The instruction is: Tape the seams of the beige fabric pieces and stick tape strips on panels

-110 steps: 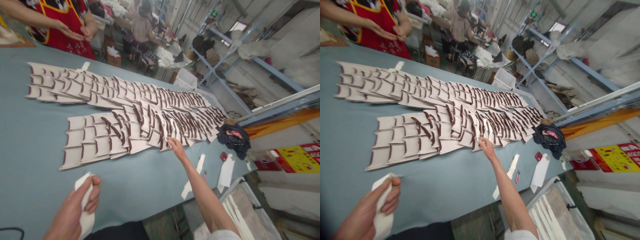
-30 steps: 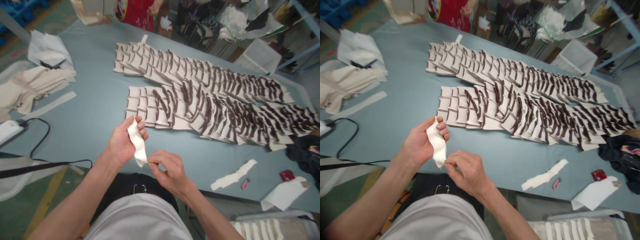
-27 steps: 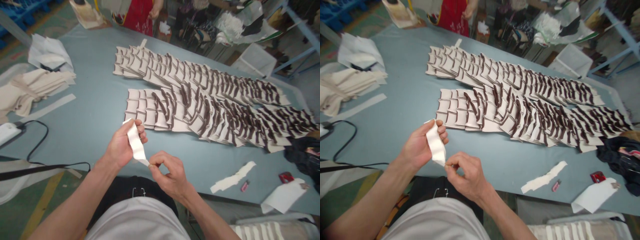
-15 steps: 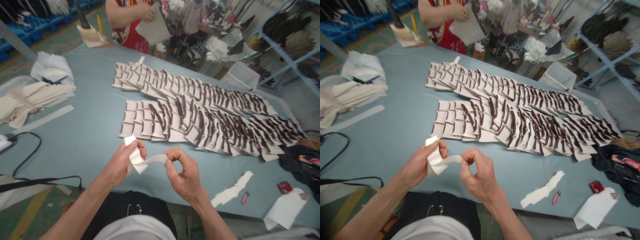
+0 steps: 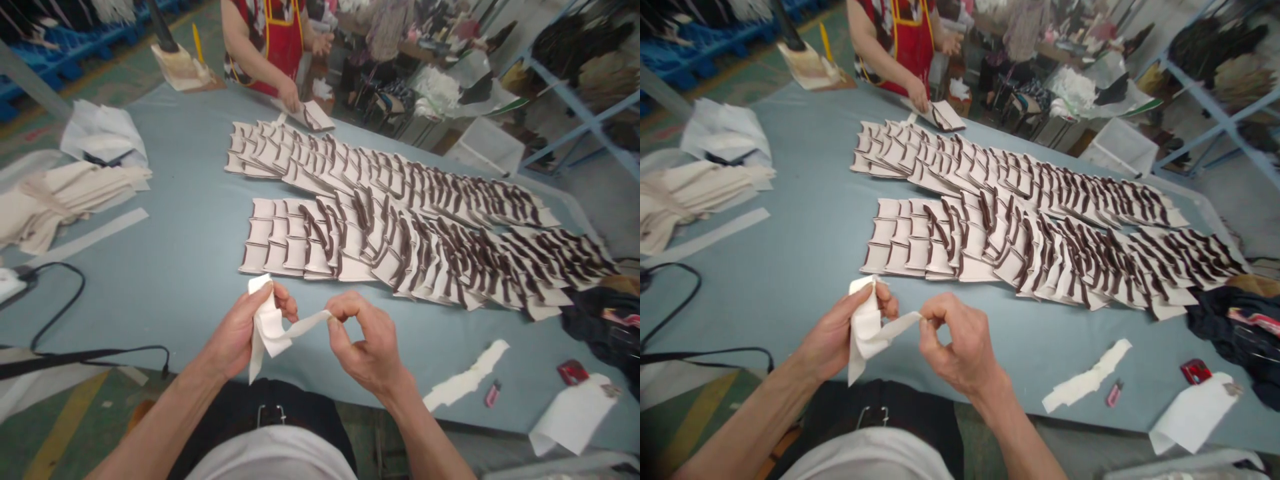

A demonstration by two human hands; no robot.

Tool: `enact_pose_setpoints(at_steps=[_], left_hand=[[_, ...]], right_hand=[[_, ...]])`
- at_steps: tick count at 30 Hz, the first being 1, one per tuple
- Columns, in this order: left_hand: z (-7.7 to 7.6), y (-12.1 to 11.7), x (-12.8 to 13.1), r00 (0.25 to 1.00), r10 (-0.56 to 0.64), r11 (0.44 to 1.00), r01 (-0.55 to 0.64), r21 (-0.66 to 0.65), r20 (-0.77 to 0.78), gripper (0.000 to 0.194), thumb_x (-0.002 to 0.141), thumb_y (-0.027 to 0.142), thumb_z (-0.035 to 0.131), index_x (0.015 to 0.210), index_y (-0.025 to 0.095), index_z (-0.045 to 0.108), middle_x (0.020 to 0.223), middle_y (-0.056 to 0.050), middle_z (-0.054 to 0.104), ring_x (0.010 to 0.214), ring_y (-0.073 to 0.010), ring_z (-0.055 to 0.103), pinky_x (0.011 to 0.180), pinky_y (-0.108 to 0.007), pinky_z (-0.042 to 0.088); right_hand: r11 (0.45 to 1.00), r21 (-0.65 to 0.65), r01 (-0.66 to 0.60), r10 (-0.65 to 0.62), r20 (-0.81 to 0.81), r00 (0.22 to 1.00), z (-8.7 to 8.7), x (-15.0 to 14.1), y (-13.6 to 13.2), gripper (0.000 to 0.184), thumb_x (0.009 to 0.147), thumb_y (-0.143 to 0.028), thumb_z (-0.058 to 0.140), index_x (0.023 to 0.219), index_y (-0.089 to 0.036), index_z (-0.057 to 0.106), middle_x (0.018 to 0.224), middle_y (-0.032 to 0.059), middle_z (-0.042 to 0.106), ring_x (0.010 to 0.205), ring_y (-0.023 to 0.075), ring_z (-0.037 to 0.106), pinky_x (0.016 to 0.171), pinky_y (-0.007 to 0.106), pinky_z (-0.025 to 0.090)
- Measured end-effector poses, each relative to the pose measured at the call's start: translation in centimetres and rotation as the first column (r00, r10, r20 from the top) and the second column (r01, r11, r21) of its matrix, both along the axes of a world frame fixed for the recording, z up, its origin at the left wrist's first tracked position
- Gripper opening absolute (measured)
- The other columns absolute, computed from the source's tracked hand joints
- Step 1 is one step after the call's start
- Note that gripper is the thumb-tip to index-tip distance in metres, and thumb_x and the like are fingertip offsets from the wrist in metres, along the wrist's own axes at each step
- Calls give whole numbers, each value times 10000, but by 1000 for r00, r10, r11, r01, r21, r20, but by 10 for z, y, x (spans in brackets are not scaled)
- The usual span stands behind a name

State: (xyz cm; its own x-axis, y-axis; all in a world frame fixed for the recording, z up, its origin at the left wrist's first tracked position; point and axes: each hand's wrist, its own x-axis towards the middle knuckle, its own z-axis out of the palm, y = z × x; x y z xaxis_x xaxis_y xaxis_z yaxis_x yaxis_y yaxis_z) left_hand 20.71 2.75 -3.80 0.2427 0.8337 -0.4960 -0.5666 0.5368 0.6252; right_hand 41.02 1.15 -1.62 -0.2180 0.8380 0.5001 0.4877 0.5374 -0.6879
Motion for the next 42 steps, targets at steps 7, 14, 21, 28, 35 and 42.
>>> enact_pose_setpoints(at_steps=[7,14,21,28,35,42], left_hand=[[3,1,1,992,72,997,-70,27,-99,498,690,580,959,823,160,727,674,-4,681,473,-104,557,428,-190,469],[0,1,7,963,212,977,-214,10,-166,473,696,564,940,776,173,686,564,48,566,466,-98,500,434,-186,434],[0,5,9,954,241,960,-261,-99,-177,607,493,575,1014,742,180,625,545,86,519,475,-69,461,454,-166,413],[-4,6,10,922,260,953,-293,-75,-286,585,525,599,961,749,186,612,508,110,462,425,-56,369,397,-177,308],[-12,-1,15,858,261,964,-258,70,-443,512,681,642,854,761,200,607,508,92,497,410,-77,420,385,-185,307],[-21,-6,6,824,193,980,-138,141,-533,488,794,670,767,814,200,639,491,89,479,376,-94,423,360,-200,319]], right_hand=[[985,161,-54,43,69,997,7,11,-5,205,906,-83,579,994,-268,563,805,1,756,704,152,746,650,260,590],[990,122,-71,58,102,993,-7,12,-20,205,892,-74,583,977,-260,582,806,8,771,688,144,749,652,248,593],[994,37,-99,96,71,993,-32,7,-27,238,865,-36,579,956,-255,581,802,14,740,710,156,731,650,259,577],[972,-233,-20,28,32,999,-48,5,-35,133,909,-141,620,1000,-238,622,843,16,737,700,153,683,692,281,562],[781,-610,-138,-41,-270,962,-56,-40,-18,288,931,-399,675,1150,-214,703,1172,86,787,1089,241,715,970,400,549],[715,-659,-234,-129,-453,882,-55,-56,-8,230,923,-396,682,799,-203,698,836,29,749,809,186,659,841,335,520]])
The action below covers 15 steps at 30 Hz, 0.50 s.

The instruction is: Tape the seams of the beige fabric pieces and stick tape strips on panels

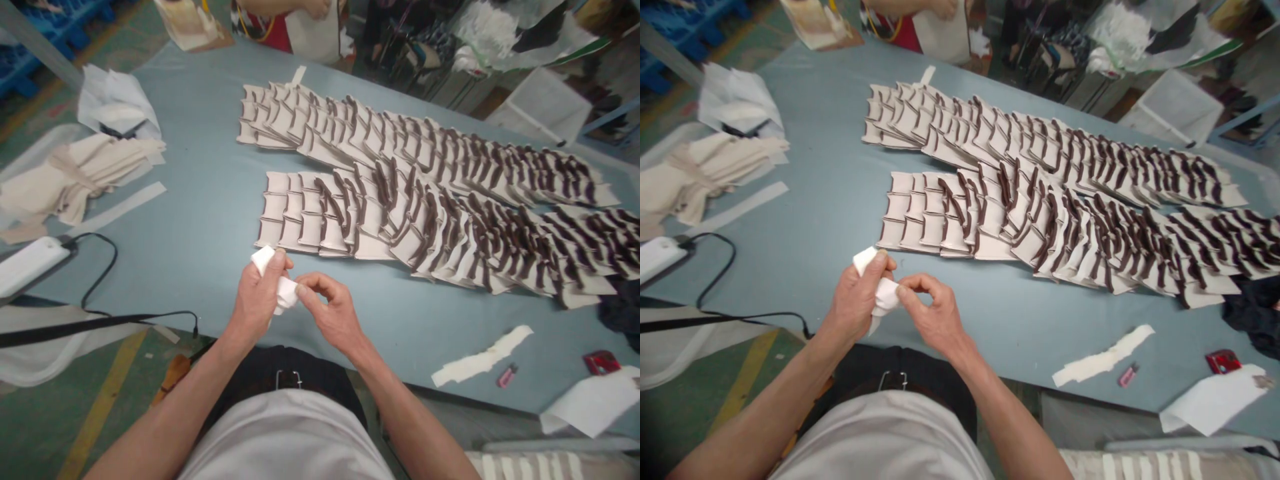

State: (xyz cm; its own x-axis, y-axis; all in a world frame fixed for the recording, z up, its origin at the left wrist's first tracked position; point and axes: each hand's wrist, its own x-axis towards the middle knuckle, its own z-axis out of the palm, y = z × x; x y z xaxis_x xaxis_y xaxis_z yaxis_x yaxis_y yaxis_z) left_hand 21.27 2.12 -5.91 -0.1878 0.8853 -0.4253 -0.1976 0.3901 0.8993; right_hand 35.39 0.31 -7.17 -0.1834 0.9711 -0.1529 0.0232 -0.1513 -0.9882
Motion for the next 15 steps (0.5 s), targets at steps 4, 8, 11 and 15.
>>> enact_pose_setpoints(at_steps=[4,8,11,15], left_hand=[[-1,1,0,997,-69,997,68,-30,-29,487,788,670,743,794,195,641,506,77,485,401,-104,439,374,-205,350],[-2,1,-1,986,-142,990,139,-40,-84,459,814,640,707,776,185,654,533,51,530,437,-112,471,401,-204,366],[-5,1,-4,972,-195,981,194,-24,-129,449,834,625,702,778,181,671,535,36,552,455,-120,479,417,-207,363],[-12,1,-7,964,-216,975,220,13,-153,491,877,669,642,814,183,668,573,34,541,475,-119,462,432,-213,355]], right_hand=[[995,-96,20,-27,-76,997,1,5,1,268,886,-434,708,766,-197,676,723,-5,665,679,146,563,707,291,488],[990,-132,55,-63,-55,996,5,7,4,312,867,-481,714,756,-196,652,696,-18,617,640,125,501,660,278,447],[989,-125,81,-82,-8,997,10,9,6,365,861,-535,726,743,-208,613,662,-32,573,610,115,470,608,265,409],[966,-258,-12,13,1,1000,16,17,6,471,849,-665,717,804,-210,605,544,-78,485,492,93,388,500,244,319]])
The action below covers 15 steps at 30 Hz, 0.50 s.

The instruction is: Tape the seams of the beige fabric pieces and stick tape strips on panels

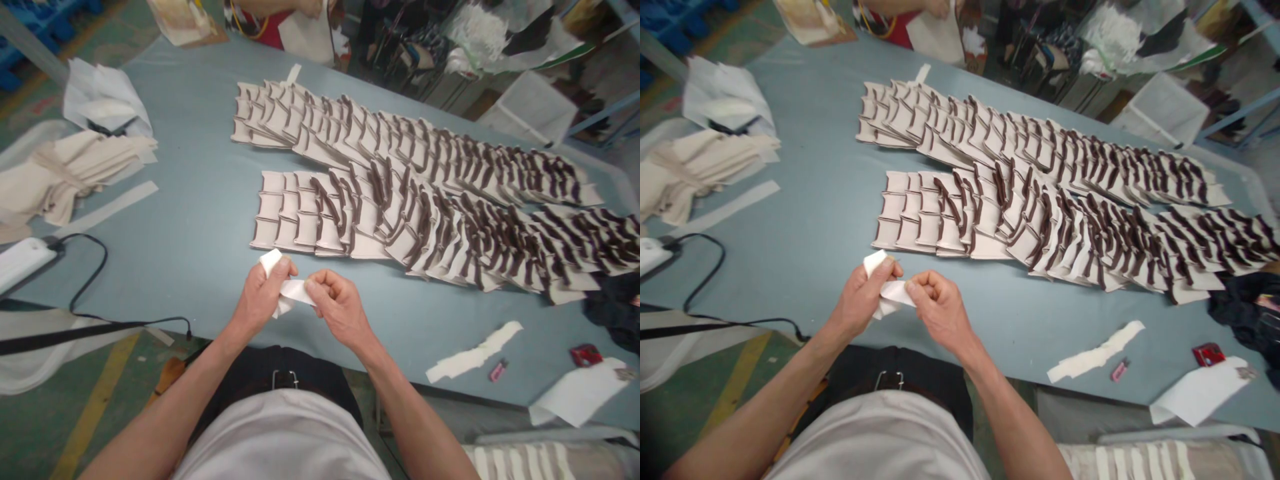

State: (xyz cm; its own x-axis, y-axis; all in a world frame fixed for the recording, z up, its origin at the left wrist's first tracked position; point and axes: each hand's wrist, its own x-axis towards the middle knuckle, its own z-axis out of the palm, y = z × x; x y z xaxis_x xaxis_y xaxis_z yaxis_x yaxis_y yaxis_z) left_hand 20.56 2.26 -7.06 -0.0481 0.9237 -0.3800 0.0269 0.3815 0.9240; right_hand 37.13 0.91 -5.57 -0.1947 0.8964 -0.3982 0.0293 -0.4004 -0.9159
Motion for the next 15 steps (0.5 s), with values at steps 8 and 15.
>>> enact_pose_setpoints(at_steps=[8,15], left_hand=[[2,-6,2,993,-108,994,107,21,45,661,860,847,584,760,195,641,518,56,419,465,-111,354,449,-227,282],[-2,-16,2,938,-308,950,311,1,160,758,795,948,556,815,196,651,551,92,296,488,-112,237,464,-243,236]], right_hand=[[968,-180,-174,132,-224,966,12,18,-7,626,796,-812,736,721,-201,621,443,-109,371,447,75,330,519,234,406],[988,-97,118,-148,-409,901,49,16,24,500,794,-658,839,736,-206,633,478,-127,310,431,56,197,433,202,370]])
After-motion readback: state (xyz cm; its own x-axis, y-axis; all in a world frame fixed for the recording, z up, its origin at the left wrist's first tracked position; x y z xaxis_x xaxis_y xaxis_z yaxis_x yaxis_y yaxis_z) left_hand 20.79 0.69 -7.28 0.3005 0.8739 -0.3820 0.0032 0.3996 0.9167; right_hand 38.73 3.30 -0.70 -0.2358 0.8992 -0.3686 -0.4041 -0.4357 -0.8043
